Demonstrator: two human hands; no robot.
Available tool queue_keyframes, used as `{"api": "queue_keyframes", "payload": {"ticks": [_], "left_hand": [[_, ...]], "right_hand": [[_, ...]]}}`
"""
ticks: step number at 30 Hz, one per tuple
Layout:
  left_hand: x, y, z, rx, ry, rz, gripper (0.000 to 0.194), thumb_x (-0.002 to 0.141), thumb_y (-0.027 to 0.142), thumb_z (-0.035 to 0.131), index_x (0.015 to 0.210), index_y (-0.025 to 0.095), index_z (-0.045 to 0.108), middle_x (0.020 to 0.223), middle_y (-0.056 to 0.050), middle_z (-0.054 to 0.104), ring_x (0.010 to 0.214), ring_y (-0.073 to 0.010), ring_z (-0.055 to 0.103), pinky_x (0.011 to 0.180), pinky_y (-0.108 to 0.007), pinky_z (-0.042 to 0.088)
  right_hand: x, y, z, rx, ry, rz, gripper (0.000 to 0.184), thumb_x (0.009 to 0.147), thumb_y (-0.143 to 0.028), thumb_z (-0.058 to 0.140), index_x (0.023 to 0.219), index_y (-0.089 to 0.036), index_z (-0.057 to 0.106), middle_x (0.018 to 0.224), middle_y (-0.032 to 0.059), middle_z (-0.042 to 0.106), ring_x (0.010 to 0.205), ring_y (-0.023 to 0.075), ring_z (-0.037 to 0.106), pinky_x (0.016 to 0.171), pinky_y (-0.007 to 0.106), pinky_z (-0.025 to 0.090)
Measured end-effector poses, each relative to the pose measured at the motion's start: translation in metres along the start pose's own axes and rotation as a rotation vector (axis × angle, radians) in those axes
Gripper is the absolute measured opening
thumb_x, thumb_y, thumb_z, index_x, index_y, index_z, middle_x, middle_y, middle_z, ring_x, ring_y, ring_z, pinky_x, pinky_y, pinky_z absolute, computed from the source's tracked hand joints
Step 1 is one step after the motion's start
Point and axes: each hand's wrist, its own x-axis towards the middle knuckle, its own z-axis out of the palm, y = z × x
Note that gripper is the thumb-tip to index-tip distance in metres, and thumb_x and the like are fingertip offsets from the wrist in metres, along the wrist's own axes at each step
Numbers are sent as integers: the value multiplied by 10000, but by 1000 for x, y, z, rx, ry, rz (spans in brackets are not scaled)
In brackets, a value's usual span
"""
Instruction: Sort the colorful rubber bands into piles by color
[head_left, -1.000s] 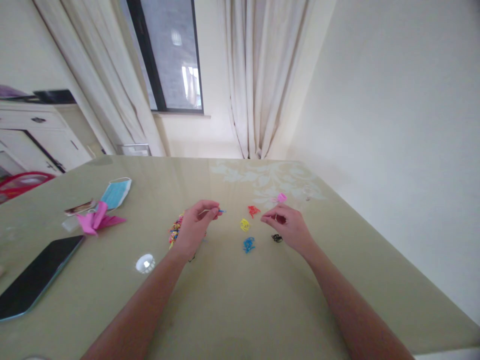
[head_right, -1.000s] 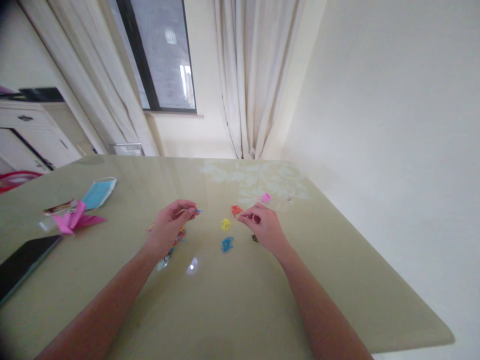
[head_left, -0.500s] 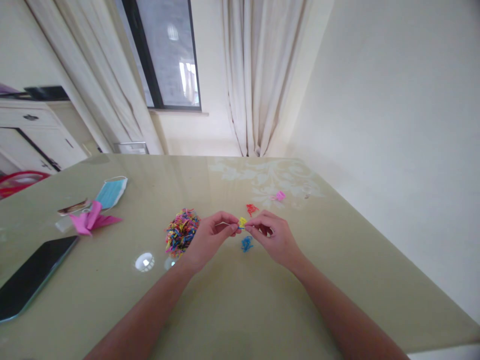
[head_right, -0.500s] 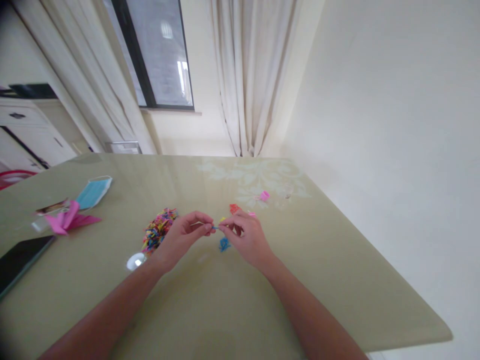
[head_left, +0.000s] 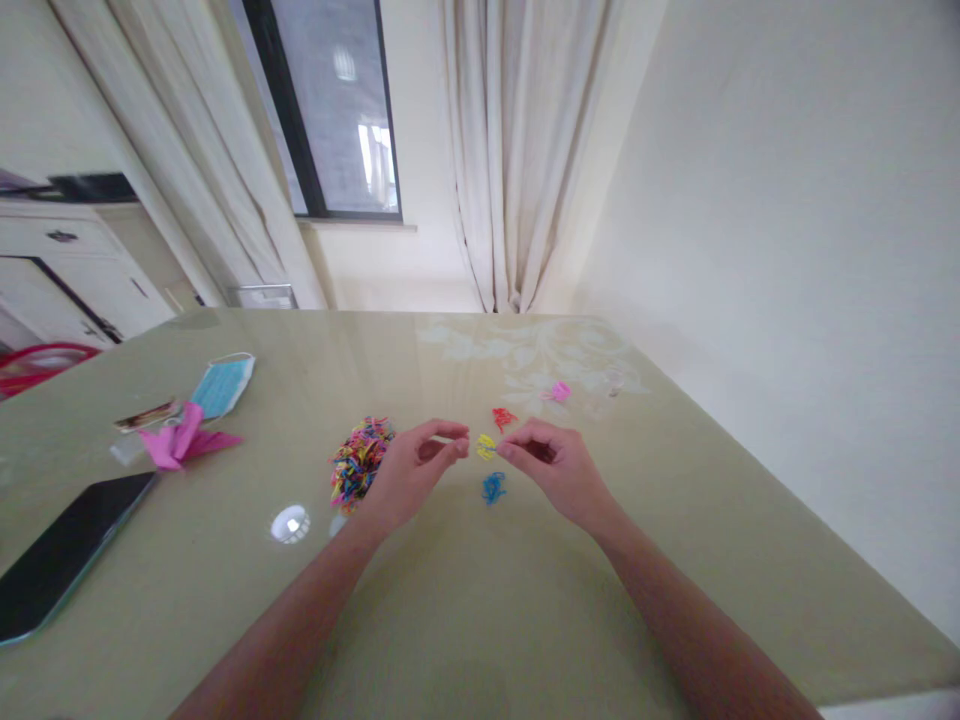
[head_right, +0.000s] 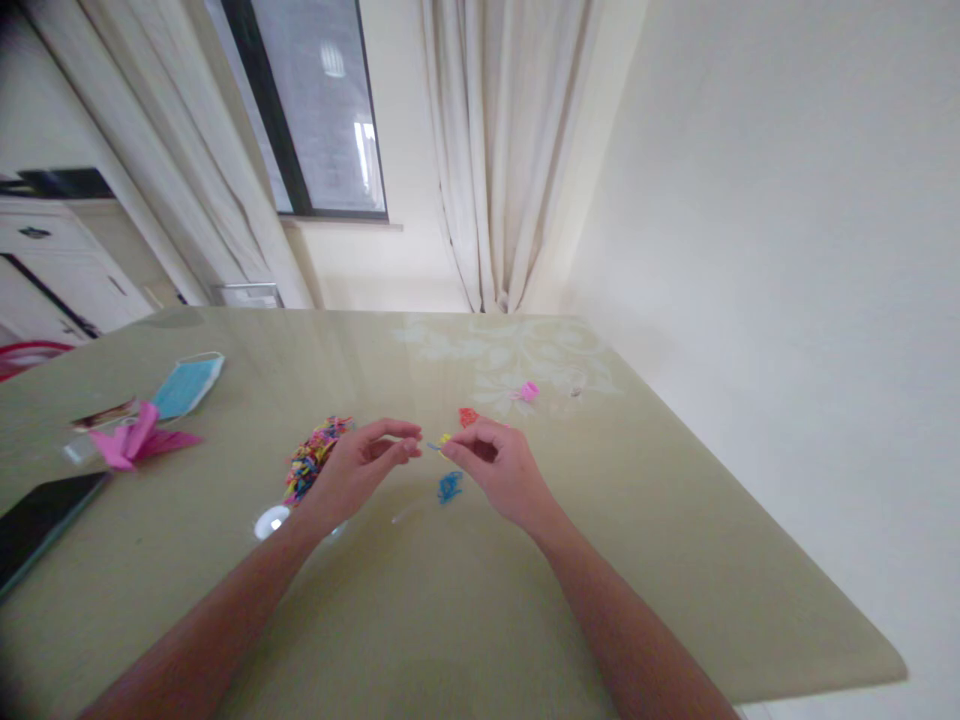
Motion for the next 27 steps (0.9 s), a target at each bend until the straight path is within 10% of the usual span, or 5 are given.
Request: {"api": "queue_keyframes", "payload": {"ticks": [4,8,21,27], "left_hand": [[6,-21,-25,818,189,45,304,1017,348,528,1193,213,736,1306,-128,737,1227,-334,669,1096,-517,480],[8,-34,-42,1159,148,-112,362,1016,363,514,1258,173,704,1379,-170,685,1277,-373,618,1063,-529,482],[13,-32,-45,1120,128,-123,243,971,250,518,974,212,758,1054,-95,763,1083,-316,685,989,-447,496],[15,-34,-46,951,266,-71,196,937,224,565,975,223,757,1028,-91,795,1042,-301,713,984,-439,505]], "right_hand": [[-1,-9,-12,192,33,30,268,858,-454,817,775,-201,788,688,3,668,627,133,542,598,275,434],[-4,-14,-20,300,62,-22,220,839,-433,850,784,-223,813,702,6,675,643,134,544,609,277,438],[1,15,-8,-361,-413,102,118,866,-218,763,763,-206,819,691,8,726,639,146,591,607,272,386],[1,25,-4,-534,-395,169,69,845,-217,799,780,-203,817,751,28,752,705,173,645,642,276,401]]}}
